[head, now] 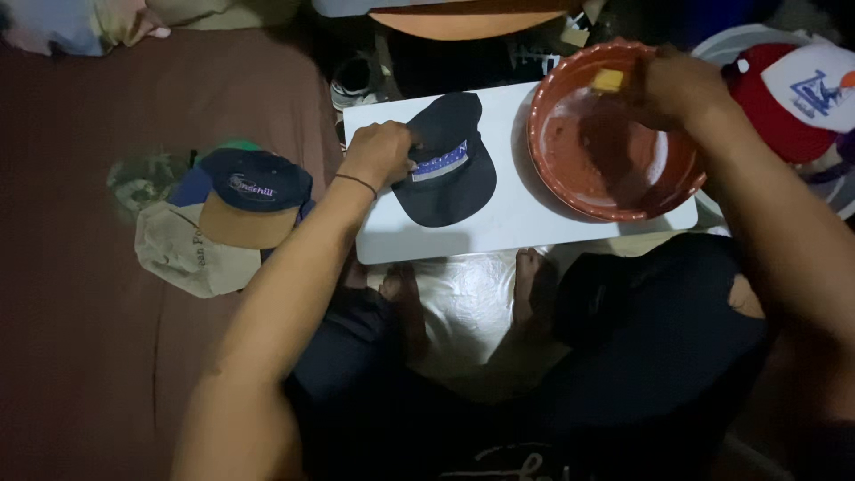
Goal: The person scrubs a black baseball cap with a yellow sponge dipped in soapy water. They repeatedly dip the sponge into a red basin and scrub the cap's brim and front panel.
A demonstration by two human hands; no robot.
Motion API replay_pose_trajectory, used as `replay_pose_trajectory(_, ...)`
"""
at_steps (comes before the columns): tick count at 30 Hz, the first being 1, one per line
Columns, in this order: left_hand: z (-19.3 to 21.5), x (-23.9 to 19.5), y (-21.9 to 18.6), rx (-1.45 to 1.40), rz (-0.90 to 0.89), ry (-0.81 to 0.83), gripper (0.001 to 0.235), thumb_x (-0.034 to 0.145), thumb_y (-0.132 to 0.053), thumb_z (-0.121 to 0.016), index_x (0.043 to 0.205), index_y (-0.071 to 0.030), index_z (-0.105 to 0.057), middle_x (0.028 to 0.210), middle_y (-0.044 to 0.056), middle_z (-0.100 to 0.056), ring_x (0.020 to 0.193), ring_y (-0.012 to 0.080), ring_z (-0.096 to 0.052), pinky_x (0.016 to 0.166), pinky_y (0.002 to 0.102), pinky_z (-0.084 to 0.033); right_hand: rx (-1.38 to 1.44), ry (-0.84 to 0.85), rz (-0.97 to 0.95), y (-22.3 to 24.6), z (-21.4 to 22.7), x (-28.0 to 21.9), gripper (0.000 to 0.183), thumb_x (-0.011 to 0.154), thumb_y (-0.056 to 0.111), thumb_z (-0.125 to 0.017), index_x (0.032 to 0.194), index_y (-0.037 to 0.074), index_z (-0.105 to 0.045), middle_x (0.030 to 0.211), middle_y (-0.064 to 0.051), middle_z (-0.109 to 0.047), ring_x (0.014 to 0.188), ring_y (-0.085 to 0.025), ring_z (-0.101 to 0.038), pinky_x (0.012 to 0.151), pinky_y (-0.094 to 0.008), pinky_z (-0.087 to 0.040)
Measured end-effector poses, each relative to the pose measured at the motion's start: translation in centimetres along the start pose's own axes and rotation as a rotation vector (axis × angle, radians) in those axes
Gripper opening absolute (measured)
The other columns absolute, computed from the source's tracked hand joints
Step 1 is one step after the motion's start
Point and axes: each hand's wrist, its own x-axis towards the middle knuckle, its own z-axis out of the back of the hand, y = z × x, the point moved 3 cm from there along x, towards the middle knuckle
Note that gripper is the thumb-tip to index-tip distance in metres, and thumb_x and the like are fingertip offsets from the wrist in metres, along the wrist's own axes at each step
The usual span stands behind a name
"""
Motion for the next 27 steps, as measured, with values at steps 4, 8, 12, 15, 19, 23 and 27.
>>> replay_pose_trajectory(4, -0.8, 0.1, 0.2, -0.012, 0.006, -0.023, 0.032, 0.077, -0.023, -0.077, 0.098, -0.002, -0.068, 0.099, 0.019, -0.067, 0.089, 0.042, -0.066, 0.071, 0.052, -0.054, -0.231, -0.211, 0.107, 1.3, 0.5, -1.5, 0.061, 0.079, 0.035, -0.07, 0.129, 0.002, -0.06, 0.118, -0.022, -0.064, 0.092, -0.044, -0.072, 0.067, -0.059, -0.057)
replay_pose_trajectory(8, -1.7, 0.6, 0.1, -0.014, -0.052, -0.15, 0.015, 0.072, -0.01, -0.07, 0.083, 0.0, -0.069, 0.082, 0.022, -0.066, 0.076, 0.0448, -0.067, 0.061, 0.052, -0.055, 0.13, -0.042, 0.226, 6.6, 3.4, -4.1, 0.046, 0.082, 0.009, -0.064, 0.128, 0.014, -0.059, 0.119, -0.017, -0.058, 0.093, -0.041, -0.063, 0.069, -0.053, -0.052)
replay_pose_trajectory(12, 3.2, -1.6, -1.6, -0.213, -0.035, -0.016, 0.014, 0.081, -0.004, -0.063, 0.084, 0.009, -0.069, 0.072, 0.025, -0.067, 0.073, 0.0417, -0.07, 0.061, 0.048, -0.059, -0.054, -0.037, 0.424, 12.0, 1.8, -5.5, 0.037, 0.08, 0.011, -0.064, 0.116, 0.005, -0.061, 0.111, -0.02, -0.065, 0.086, -0.04, -0.07, 0.065, -0.048, -0.057)
replay_pose_trajectory(15, 2.5, -0.8, -1.6, -0.215, -0.061, -0.011, 0.012, 0.081, 0.0, -0.06, 0.08, 0.008, -0.069, 0.068, 0.024, -0.067, 0.071, 0.0382, -0.07, 0.06, 0.046, -0.058, -0.178, -0.083, 0.699, 17.0, 1.2, -7.8, 0.032, 0.082, 0.016, -0.062, 0.111, 0.003, -0.06, 0.109, -0.017, -0.066, 0.09, -0.035, -0.071, 0.069, -0.044, -0.06)
replay_pose_trajectory(19, 3.6, -2.7, -1.9, -0.171, -0.029, 0.02, 0.016, 0.083, -0.009, -0.066, 0.092, 0.003, -0.072, 0.079, 0.024, -0.07, 0.076, 0.0386, -0.071, 0.064, 0.049, -0.057, -0.017, -0.07, 0.7, 17.4, -5.0, -4.5, 0.029, 0.092, 0.014, -0.037, 0.113, 0.001, -0.054, 0.108, -0.02, -0.058, 0.098, -0.041, -0.065, 0.073, -0.049, -0.055)
replay_pose_trajectory(23, 1.1, -4.4, -1.8, -0.079, 0.015, 0.007, 0.058, 0.083, -0.021, -0.075, 0.135, -0.014, -0.051, 0.115, 0.018, -0.065, 0.101, 0.0356, -0.065, 0.082, 0.051, -0.051, -0.003, -0.168, 0.717, 18.7, -7.8, -6.4, 0.028, 0.098, 0.026, -0.038, 0.11, 0.009, -0.055, 0.106, -0.012, -0.056, 0.099, -0.033, -0.062, 0.077, -0.042, -0.051)
replay_pose_trajectory(27, 0.5, -5.1, -2.5, -0.044, 0.031, 0.054, 0.073, 0.083, -0.026, -0.076, 0.144, -0.012, -0.038, 0.125, 0.02, -0.059, 0.111, 0.0371, -0.06, 0.087, 0.051, -0.048, 0.136, -0.198, 0.689, 19.1, -9.3, -6.2, 0.033, 0.098, 0.034, -0.043, 0.109, 0.005, -0.054, 0.1, -0.014, -0.054, 0.088, -0.035, -0.062, 0.071, -0.047, -0.051)
